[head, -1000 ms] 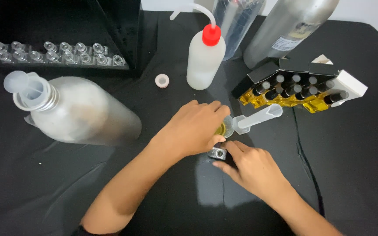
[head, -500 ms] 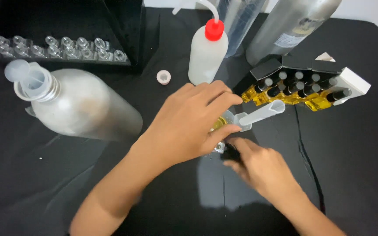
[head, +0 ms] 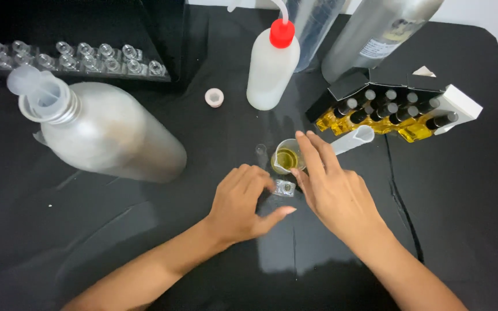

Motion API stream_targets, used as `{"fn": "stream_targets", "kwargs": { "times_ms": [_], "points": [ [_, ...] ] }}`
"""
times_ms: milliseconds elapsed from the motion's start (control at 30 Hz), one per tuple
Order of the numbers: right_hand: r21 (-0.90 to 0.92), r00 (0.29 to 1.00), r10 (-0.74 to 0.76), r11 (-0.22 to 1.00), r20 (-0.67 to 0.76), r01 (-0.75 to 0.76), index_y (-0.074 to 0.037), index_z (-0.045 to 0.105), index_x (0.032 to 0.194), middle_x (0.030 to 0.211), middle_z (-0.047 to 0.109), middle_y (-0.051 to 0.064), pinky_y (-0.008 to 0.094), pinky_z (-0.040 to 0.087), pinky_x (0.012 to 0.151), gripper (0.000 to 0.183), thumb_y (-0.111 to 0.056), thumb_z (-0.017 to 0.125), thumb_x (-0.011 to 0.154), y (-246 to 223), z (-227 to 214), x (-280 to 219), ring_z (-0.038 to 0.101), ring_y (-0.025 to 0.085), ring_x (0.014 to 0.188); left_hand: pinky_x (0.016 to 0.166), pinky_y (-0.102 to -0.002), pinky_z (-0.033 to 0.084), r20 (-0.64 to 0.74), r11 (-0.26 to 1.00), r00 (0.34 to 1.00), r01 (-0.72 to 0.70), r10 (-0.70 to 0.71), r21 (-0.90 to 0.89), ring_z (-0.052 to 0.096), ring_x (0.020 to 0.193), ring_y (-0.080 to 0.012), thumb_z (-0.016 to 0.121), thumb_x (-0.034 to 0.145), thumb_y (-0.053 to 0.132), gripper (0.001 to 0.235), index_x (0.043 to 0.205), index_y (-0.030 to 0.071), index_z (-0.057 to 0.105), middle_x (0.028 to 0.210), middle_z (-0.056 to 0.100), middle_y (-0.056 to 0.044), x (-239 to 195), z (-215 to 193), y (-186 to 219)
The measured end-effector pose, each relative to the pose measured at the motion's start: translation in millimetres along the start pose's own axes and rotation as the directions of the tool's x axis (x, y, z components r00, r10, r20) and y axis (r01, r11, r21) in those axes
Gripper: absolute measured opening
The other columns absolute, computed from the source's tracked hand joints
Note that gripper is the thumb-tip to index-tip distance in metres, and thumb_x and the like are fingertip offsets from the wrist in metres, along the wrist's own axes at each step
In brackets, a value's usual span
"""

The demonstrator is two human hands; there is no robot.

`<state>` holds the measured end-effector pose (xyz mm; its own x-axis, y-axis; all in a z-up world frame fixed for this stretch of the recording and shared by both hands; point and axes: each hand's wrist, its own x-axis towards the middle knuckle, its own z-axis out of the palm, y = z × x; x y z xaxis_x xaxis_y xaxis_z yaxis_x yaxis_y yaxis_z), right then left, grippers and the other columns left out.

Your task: Using a large syringe to transfer fragrance oil from a bulk aluminum container into smaller glass vials and measuring cups.

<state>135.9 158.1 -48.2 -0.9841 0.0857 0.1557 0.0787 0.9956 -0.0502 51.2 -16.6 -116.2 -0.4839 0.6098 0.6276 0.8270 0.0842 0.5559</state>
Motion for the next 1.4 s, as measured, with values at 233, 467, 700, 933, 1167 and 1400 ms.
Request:
{"fn": "stream_targets", "kwargs": {
  "times_ms": [233, 467, 700, 933, 1167, 1400],
  "points": [
    [0.190, 0.989, -0.015, 0.982, 0.150, -0.014, -0.007, 0.046, 0.145, 0.143, 0.050, 0.016, 0.044, 0.057, 0.036, 0.053, -0.035, 0.055, 0.100, 0.1, -0.5, 12.7, 0.066, 0.038, 0.054, 0.065, -0.039, 0.046, 0.098, 0.993, 0.990, 0.092, -0.099, 0.069, 0.059, 0.074, -0.0248, 0.073, 0.089, 0.052, 0.044, 0.101, 0.011, 0.060, 0.088, 0.061, -0.004, 0.9, 7.7, -12.7],
    [0.265, 0.988, -0.025, 0.964, 0.152, -0.017, -0.004, 0.047, 0.144, 0.129, 0.051, 0.012, 0.044, 0.054, 0.039, 0.054, -0.033, 0.059, 0.100, 0.6, -4.2, 19.1, 0.061, 0.035, 0.051, 0.063, -0.037, 0.045, 0.114, 0.999, 0.992, 0.045, -0.047, 0.024, 0.057, 0.072, -0.0230, 0.083, 0.088, 0.033, 0.030, 0.094, 0.010, 0.065, 0.090, 0.062, -0.004, 0.5, 9.0, -22.0],
    [0.412, 0.962, -0.045, 0.908, 0.268, -0.072, -0.007, 0.047, 0.144, 0.131, 0.050, 0.011, 0.049, 0.055, 0.068, 0.053, -0.031, 0.061, 0.099, 5.9, -13.8, 31.5, 0.067, 0.029, 0.074, 0.062, -0.034, 0.044, 0.099, 0.994, 0.991, 0.094, -0.088, -0.057, 0.063, 0.071, -0.0195, 0.078, 0.088, 0.033, 0.026, 0.092, 0.010, 0.066, 0.087, 0.069, 0.000, 1.2, 3.8, -19.0],
    [0.429, 0.971, -0.079, 0.903, 0.224, -0.025, 0.007, 0.062, 0.122, 0.111, 0.061, 0.022, 0.062, 0.066, 0.064, 0.045, -0.014, 0.072, 0.083, -4.6, -40.9, 44.5, 0.072, 0.056, 0.083, 0.068, -0.034, 0.053, 0.131, 0.974, 0.986, 0.124, -0.100, -0.188, 0.071, 0.078, -0.0262, 0.080, 0.085, 0.022, 0.019, 0.095, 0.012, 0.067, 0.089, 0.072, -0.006, 14.1, -19.2, -5.5],
    [0.508, 0.990, -0.083, 0.861, 0.118, 0.011, -0.013, 0.062, 0.131, 0.113, 0.062, 0.003, 0.035, 0.052, 0.060, 0.048, -0.026, 0.077, 0.087, -5.7, -85.0, 33.9, 0.065, 0.018, 0.067, 0.072, -0.033, 0.051, -0.081, 0.945, 0.997, -0.019, -0.008, -0.327, 0.073, 0.078, -0.0208, 0.068, 0.091, 0.023, 0.022, 0.097, 0.009, 0.053, 0.099, 0.075, -0.008, 63.3, -62.8, 31.9],
    [0.427, 0.970, -0.020, 0.896, -0.243, 0.125, -0.005, 0.071, 0.125, 0.108, 0.068, 0.009, 0.031, 0.050, 0.072, 0.050, -0.022, 0.082, 0.079, 1.1, -143.2, 40.3, 0.065, 0.019, 0.089, 0.076, -0.027, 0.053, -0.122, 0.894, 0.992, -0.028, -0.029, -0.446, 0.066, 0.080, -0.0154, 0.052, 0.105, 0.024, 0.027, 0.119, 0.001, 0.046, 0.102, 0.068, -0.009, 134.6, -111.8, 78.3]
  ]
}}
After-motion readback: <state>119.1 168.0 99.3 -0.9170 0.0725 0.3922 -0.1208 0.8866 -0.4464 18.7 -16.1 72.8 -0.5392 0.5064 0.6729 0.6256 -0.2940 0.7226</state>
